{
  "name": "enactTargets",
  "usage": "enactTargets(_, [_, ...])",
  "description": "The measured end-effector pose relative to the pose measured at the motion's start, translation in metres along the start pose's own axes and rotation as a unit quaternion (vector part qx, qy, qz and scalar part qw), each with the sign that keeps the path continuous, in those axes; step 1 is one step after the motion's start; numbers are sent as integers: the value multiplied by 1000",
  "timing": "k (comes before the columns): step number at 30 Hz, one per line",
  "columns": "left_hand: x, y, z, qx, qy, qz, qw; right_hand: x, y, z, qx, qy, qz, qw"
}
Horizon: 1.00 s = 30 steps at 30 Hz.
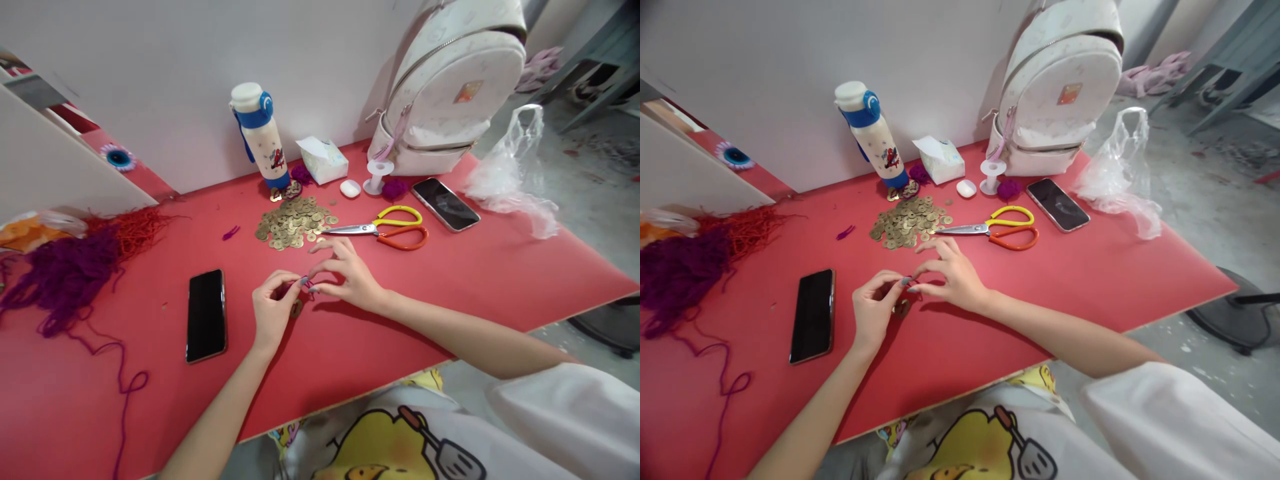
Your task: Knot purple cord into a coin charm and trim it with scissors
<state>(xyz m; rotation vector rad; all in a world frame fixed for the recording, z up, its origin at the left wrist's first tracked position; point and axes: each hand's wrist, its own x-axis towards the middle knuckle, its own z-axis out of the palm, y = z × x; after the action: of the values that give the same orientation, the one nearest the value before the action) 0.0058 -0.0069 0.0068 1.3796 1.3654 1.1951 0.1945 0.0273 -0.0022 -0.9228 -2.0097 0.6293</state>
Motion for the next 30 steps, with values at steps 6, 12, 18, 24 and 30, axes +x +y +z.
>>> enactTargets(6, [0, 1, 0, 30, -1, 4, 1000, -4, -4, 8, 12, -33, 7, 999])
enactTargets(12, [5, 0, -7, 193, -43, 122, 973, 2, -2, 0, 49, -13, -7, 999])
enactTargets(18, [6, 0, -6, 187, -71, 137, 970, 4, 0, -2, 67, -23, 36, 997])
enactTargets(24, [8, -1, -7, 95, -43, 75, 992, -1, 1, 6, 3, -84, 61, 995])
enactTargets(30, [9, -4, -5, 97, -32, 62, 993, -4, -1, 9, 26, -100, 34, 994])
